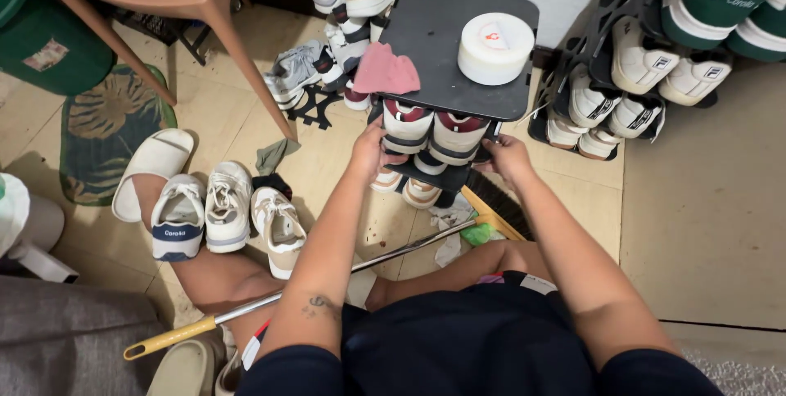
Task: The person removes shoes from a multi-tier shoe rack, sweeps the floor with a broom, and wipes the rack with a cloth. They then place the shoes back onto the rack in an organized manner.
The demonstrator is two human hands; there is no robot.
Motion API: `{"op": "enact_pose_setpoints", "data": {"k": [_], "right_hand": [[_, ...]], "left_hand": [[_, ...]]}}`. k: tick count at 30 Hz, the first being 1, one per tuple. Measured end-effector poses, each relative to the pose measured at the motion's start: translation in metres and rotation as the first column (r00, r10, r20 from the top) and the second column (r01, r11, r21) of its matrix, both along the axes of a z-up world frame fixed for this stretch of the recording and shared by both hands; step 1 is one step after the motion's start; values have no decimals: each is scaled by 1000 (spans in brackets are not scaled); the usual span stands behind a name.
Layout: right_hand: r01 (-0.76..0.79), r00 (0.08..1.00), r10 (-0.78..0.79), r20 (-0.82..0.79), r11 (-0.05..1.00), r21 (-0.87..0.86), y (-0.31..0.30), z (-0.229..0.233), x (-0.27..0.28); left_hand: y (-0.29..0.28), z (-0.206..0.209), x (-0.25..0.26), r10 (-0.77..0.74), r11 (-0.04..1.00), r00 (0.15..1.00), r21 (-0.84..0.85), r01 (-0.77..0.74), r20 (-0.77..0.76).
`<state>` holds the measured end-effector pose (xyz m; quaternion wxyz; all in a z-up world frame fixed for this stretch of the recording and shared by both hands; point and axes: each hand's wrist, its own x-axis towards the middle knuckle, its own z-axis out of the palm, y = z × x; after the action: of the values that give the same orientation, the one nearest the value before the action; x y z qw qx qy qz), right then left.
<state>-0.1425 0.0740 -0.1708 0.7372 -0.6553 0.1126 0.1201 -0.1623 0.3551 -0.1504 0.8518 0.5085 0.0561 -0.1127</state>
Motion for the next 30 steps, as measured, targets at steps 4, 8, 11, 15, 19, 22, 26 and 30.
{"op": "enact_pose_setpoints", "data": {"k": [4,8,11,15,19,22,26,30], "right_hand": [[37,999,-36,29,999,-11,-7,-4,12],[-17,999,17,27,1000,-8,-14,-11,32],[-101,995,94,-45,978,-185,-16,-18,45],[-64,987,-19,-157,859,-508,-43,-14,63],[322,635,-185,750,946,-40,-60,49,69],[499,609,253,752,614,-611,-38,114,48],[406,642,402,653,544,-734,11,162,49],[326,631,372,681,669,-668,18,161,63]], "left_hand": [[-5,0,7,-55,998,998,17,55,-9],[-9,-2,27,12,999,1000,43,-12,19],[5,-12,45,141,988,988,73,-137,-59],[24,-37,80,270,876,959,390,-283,88],[33,-15,98,319,947,946,20,-320,53],[11,17,85,395,825,884,327,-461,249],[14,57,57,487,420,720,590,-690,494],[52,59,36,624,629,694,297,-719,358]]}}
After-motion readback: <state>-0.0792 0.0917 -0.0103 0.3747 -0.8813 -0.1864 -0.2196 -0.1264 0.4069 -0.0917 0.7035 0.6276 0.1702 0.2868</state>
